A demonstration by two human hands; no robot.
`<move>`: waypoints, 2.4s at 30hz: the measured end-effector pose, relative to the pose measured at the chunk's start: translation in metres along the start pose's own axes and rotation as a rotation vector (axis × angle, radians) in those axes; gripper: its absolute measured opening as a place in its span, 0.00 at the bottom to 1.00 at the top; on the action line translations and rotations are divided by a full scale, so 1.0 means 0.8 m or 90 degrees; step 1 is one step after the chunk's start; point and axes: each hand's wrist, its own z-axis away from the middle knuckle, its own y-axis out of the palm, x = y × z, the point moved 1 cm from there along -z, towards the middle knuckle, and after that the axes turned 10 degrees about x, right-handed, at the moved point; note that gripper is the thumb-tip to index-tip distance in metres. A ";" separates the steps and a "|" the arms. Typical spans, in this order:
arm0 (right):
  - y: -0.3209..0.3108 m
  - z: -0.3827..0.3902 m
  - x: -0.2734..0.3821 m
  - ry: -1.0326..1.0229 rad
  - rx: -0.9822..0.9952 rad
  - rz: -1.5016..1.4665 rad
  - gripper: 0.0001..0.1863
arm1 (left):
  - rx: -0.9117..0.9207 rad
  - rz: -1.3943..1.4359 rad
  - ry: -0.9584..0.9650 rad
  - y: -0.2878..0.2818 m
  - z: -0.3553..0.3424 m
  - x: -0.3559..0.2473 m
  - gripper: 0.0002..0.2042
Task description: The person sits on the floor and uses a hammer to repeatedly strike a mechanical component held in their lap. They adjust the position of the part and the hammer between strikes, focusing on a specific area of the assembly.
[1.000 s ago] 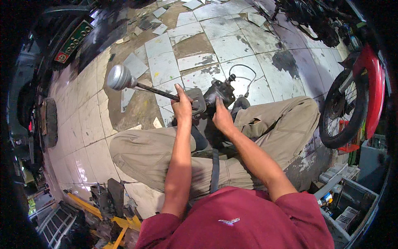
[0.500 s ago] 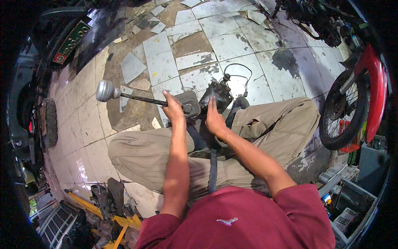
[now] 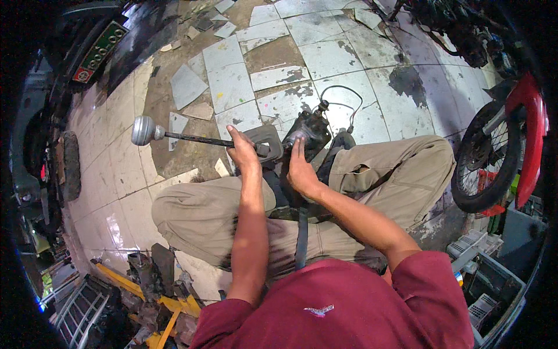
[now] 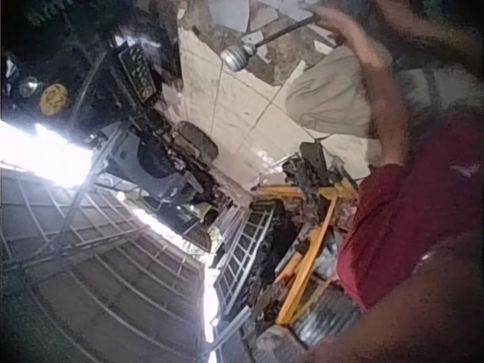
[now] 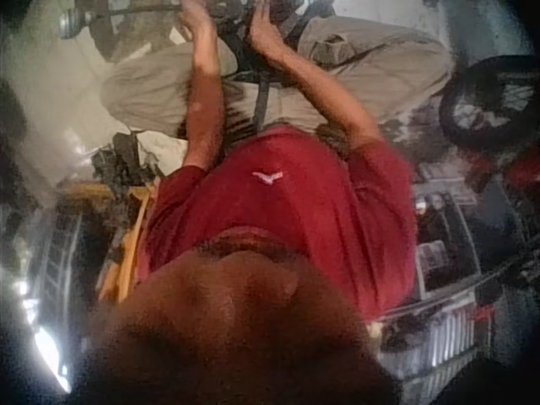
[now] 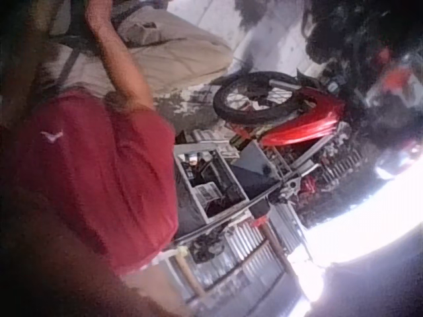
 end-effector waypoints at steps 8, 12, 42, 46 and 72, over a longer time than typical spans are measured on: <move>-0.005 -0.020 -0.021 -0.002 -0.008 0.002 0.46 | 0.046 0.019 0.045 0.020 0.007 -0.001 0.27; -0.008 -0.036 -0.038 -0.011 -0.029 0.039 0.46 | 0.042 0.011 0.043 0.024 0.010 -0.005 0.28; -0.009 -0.028 -0.029 0.033 -0.021 0.080 0.46 | 0.046 0.022 0.035 0.023 0.007 0.004 0.26; -0.017 -0.035 -0.041 0.040 -0.034 0.093 0.46 | 0.059 0.036 0.030 0.025 0.015 -0.005 0.24; -0.019 -0.038 -0.051 0.015 -0.034 0.088 0.47 | 0.031 0.018 0.028 0.026 0.011 -0.003 0.24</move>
